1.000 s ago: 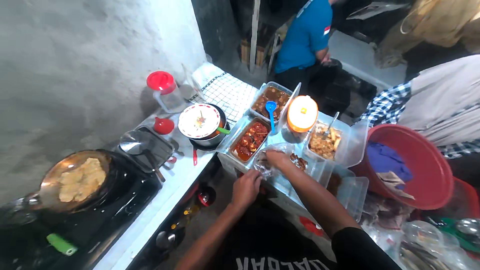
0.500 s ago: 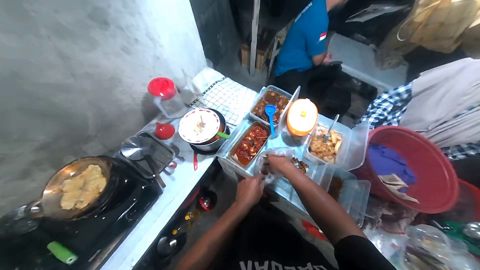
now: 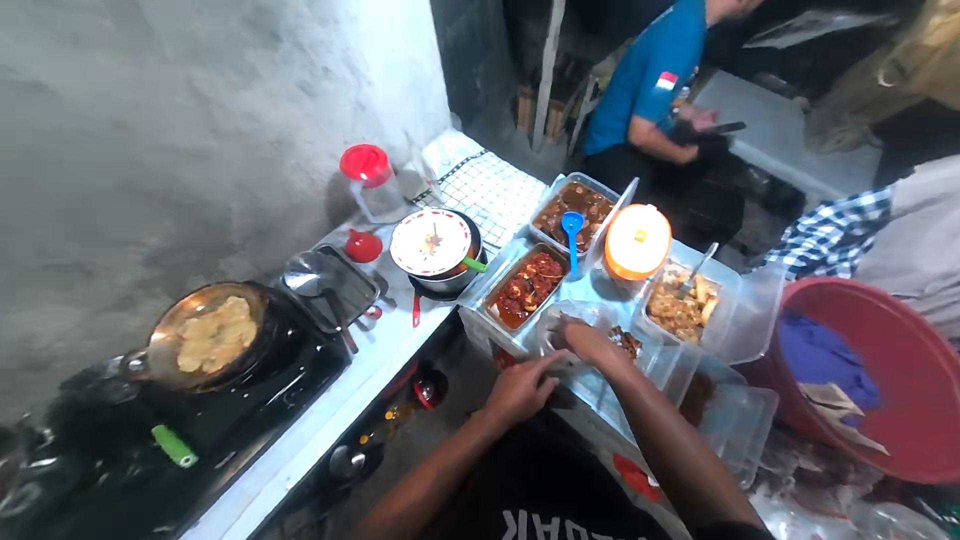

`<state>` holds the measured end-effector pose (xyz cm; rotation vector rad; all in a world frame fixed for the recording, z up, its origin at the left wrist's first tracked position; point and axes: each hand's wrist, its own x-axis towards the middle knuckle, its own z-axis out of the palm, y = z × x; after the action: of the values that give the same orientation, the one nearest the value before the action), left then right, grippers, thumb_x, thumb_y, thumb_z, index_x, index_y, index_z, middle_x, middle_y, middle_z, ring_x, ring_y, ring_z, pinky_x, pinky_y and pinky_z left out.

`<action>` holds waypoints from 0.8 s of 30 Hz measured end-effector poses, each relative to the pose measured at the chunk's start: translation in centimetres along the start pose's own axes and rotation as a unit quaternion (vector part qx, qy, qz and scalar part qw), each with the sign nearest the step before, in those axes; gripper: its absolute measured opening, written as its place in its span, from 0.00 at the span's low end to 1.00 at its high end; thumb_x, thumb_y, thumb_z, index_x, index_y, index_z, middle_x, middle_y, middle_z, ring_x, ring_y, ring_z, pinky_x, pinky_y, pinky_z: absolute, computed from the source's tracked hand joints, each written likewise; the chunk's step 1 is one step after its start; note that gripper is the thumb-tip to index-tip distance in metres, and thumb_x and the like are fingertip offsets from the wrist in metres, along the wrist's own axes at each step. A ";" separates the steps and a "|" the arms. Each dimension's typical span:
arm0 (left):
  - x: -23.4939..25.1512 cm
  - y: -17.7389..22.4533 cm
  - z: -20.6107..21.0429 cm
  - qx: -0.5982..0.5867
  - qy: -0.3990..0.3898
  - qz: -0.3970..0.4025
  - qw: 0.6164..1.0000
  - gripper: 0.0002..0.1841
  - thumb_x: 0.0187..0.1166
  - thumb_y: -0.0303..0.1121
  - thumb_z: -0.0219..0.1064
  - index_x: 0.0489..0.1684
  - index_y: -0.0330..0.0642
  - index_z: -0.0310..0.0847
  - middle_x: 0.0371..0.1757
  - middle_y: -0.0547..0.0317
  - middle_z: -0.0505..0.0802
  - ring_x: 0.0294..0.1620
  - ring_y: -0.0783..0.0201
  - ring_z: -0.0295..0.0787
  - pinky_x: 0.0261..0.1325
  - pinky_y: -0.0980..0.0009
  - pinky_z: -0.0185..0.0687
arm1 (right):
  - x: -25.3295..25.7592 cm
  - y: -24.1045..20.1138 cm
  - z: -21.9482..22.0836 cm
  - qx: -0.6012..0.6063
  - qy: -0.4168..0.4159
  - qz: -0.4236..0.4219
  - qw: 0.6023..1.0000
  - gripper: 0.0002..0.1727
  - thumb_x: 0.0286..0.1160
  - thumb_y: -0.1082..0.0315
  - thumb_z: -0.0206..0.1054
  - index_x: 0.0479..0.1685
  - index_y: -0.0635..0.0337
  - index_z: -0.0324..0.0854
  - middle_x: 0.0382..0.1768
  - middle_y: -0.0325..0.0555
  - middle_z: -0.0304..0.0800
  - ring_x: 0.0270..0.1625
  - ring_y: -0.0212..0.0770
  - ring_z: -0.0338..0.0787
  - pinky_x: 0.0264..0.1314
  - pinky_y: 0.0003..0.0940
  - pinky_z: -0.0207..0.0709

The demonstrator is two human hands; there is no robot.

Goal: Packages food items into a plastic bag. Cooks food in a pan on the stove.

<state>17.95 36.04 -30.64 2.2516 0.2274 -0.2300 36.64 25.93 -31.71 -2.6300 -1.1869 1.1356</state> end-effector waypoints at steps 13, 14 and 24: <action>-0.1 -3.0 2.1 -0.117 0.064 -0.116 0.984 0.40 0.84 0.45 0.66 0.95 0.58 0.48 0.62 0.50 0.89 0.47 0.57 0.91 0.55 0.58 0.89 | -15.0 5.0 8.0 0.336 0.197 -0.023 0.921 0.19 0.92 0.65 0.54 0.70 0.56 0.85 0.50 0.37 0.98 0.34 0.34 0.96 0.42 0.36 0.94; 0.1 -2.9 2.7 -0.125 0.057 -0.122 0.983 0.41 0.83 0.46 0.67 0.95 0.56 0.47 0.63 0.49 0.88 0.47 0.57 0.91 0.55 0.58 0.89 | -15.0 5.1 8.4 0.330 0.170 -0.024 0.928 0.19 0.92 0.65 0.53 0.72 0.55 0.84 0.50 0.36 0.98 0.35 0.34 0.97 0.43 0.37 0.95; 1.8 -3.9 7.8 -0.549 -0.027 -0.311 0.775 0.39 0.87 0.38 0.64 0.94 0.44 0.43 0.79 0.44 0.80 0.68 0.48 0.88 0.65 0.47 0.88 | -6.7 1.8 -0.6 0.125 0.178 -0.028 0.976 0.23 0.81 0.71 0.55 0.69 0.50 0.87 0.62 0.46 0.94 0.63 0.50 0.92 0.69 0.56 0.82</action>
<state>18.06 32.58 -38.86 0.9354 0.8350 -0.3792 35.20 20.39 -27.78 -2.4528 -0.9689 0.7063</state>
